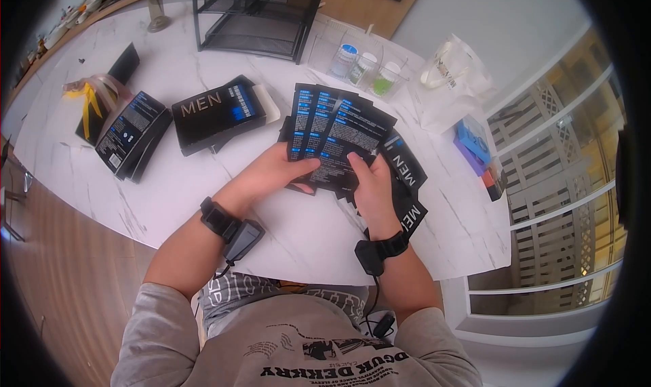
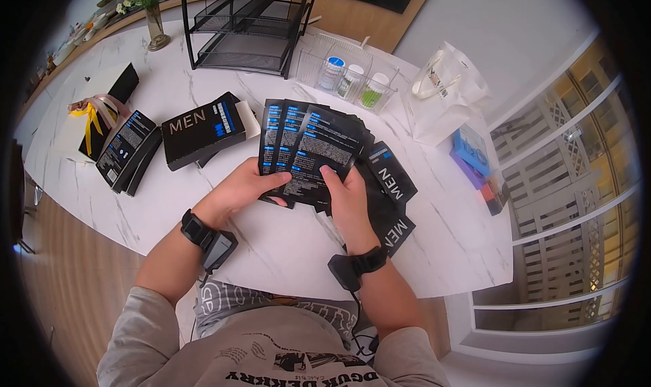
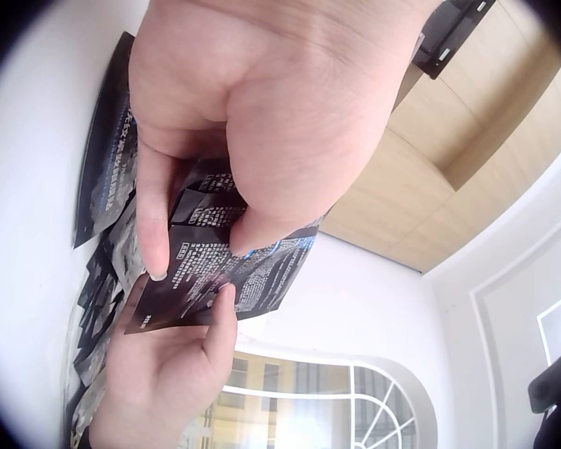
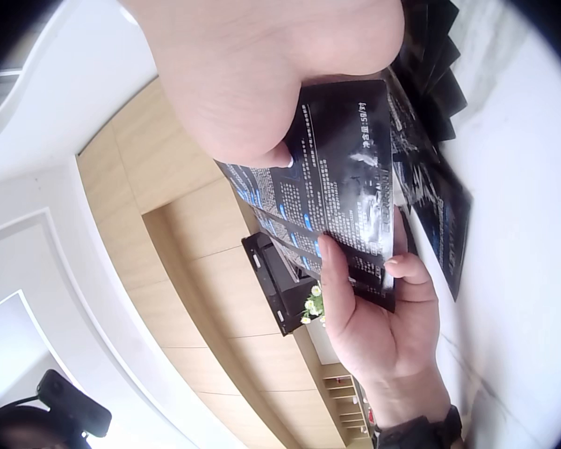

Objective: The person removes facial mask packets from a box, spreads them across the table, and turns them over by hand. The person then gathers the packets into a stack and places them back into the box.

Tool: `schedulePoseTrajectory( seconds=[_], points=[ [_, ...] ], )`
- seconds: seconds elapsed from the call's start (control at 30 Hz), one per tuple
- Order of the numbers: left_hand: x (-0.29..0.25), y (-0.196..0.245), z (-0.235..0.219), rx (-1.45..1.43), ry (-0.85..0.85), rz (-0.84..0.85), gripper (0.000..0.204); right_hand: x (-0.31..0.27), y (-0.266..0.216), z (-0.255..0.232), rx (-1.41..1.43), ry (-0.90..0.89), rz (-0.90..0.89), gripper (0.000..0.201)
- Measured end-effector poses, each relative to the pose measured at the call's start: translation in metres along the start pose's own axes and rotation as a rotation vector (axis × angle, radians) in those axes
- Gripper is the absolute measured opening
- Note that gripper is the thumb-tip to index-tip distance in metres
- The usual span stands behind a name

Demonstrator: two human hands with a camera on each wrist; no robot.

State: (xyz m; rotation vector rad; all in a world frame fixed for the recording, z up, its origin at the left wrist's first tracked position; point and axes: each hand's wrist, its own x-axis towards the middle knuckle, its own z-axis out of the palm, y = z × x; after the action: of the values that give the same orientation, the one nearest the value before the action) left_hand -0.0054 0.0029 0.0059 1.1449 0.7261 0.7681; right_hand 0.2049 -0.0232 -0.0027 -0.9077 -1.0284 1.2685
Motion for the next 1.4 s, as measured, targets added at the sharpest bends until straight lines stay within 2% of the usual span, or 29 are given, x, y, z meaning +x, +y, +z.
schedulePoseTrajectory(
  seconds=[0.83, 0.93, 1.07, 1.23, 1.27, 1.33, 1.37, 1.4],
  points=[
    [0.001, 0.000, 0.001, -0.028, 0.010, -0.011, 0.029, 0.001, -0.005, 0.008, 0.000, 0.016, -0.068, 0.027],
    [0.000, 0.003, 0.004, -0.060, 0.033, 0.016, 0.026, 0.001, -0.008, 0.009, 0.045, 0.031, -0.053, 0.027],
    [-0.002, 0.005, 0.004, -0.113, 0.070, 0.004, 0.023, 0.002, -0.006, 0.000, 0.049, -0.042, 0.010, 0.026],
    [0.000, -0.003, -0.009, 0.077, 0.040, 0.097, 0.025, 0.001, 0.002, -0.013, 0.010, -0.096, -0.023, 0.024],
    [-0.001, -0.001, -0.009, 0.093, 0.046, 0.106, 0.026, 0.002, 0.000, -0.015, -0.094, -0.160, -0.151, 0.025],
    [0.001, -0.002, -0.014, 0.263, 0.009, 0.398, 0.029, 0.005, -0.006, -0.015, -0.302, -0.284, -0.408, 0.028],
    [0.002, -0.002, -0.015, 0.348, -0.011, 0.544, 0.031, 0.005, -0.005, -0.015, -0.269, -0.284, -0.395, 0.030],
    [0.001, -0.002, -0.015, 0.346, -0.004, 0.552, 0.031, 0.006, -0.003, -0.013, -0.236, -0.285, -0.381, 0.032]
  ],
)
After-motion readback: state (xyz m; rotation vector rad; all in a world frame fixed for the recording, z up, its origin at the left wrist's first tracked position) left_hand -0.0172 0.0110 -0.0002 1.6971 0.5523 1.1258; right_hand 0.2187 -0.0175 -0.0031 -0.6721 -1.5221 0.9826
